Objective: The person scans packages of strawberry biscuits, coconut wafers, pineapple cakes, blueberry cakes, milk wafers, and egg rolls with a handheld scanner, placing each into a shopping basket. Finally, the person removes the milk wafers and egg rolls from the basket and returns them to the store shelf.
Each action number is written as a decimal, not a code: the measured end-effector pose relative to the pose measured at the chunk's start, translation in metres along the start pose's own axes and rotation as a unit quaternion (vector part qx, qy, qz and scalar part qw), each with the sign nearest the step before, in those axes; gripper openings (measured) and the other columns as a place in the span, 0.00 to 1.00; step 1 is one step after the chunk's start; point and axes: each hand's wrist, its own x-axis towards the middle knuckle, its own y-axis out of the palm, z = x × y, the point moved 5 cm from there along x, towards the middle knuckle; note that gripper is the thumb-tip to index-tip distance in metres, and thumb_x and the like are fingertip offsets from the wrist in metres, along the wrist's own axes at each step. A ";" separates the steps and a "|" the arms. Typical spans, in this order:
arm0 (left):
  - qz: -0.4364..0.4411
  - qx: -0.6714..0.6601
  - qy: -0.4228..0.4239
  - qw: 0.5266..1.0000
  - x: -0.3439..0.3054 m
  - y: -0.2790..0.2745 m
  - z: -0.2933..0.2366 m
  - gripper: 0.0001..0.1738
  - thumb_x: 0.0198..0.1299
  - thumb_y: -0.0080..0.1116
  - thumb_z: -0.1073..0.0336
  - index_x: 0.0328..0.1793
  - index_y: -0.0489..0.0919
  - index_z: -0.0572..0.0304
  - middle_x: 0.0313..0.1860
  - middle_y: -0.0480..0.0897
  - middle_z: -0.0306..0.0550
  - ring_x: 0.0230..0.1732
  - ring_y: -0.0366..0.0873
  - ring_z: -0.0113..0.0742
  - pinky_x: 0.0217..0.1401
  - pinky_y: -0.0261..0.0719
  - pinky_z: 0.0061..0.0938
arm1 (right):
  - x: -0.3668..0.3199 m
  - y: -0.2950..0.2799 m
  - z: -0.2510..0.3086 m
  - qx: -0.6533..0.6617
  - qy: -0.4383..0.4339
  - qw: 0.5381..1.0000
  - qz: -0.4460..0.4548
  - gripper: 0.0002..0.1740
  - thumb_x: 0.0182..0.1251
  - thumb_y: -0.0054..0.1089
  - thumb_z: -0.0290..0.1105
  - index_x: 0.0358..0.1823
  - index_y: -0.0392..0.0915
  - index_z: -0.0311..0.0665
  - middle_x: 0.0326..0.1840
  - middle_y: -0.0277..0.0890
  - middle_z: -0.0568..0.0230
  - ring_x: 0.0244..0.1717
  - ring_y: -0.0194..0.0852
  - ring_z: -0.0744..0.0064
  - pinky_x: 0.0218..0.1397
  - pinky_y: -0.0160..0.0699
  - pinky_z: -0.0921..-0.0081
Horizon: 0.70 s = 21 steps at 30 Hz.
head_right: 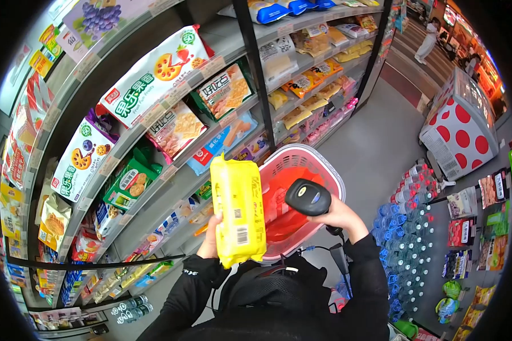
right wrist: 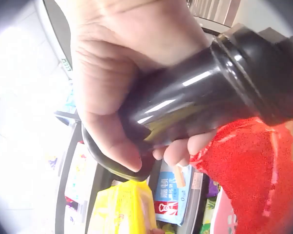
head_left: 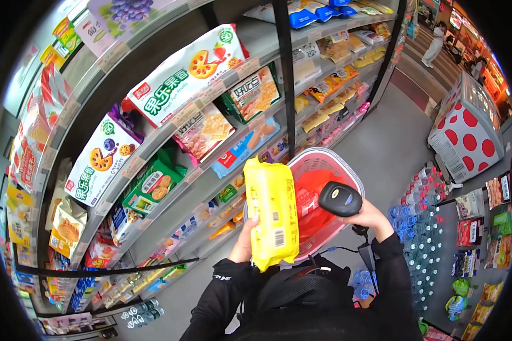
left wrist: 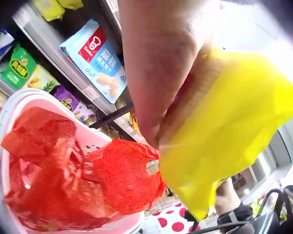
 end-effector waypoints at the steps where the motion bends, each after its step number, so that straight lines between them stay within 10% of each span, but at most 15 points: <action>1: -0.009 -0.051 0.009 0.999 -0.002 0.005 -0.004 0.31 0.49 0.54 0.52 0.56 0.65 0.63 0.47 0.74 0.50 0.46 0.73 0.38 0.49 0.71 0.29 | -0.005 0.001 0.004 -0.006 -0.002 1.000 0.006 0.27 0.39 0.64 0.26 0.46 0.67 0.33 0.40 0.73 0.65 0.41 0.70 0.74 0.47 0.68 0.75; 21: -0.046 -0.153 -0.070 0.985 0.007 0.057 0.028 0.26 0.50 0.54 0.56 0.54 0.68 0.62 0.46 0.76 0.50 0.44 0.74 0.39 0.48 0.72 0.28 | -0.045 0.031 0.066 -0.130 -0.126 0.960 0.215 0.20 0.37 0.61 0.29 0.36 0.70 0.30 0.33 0.73 0.50 0.36 0.72 0.57 0.42 0.70 0.71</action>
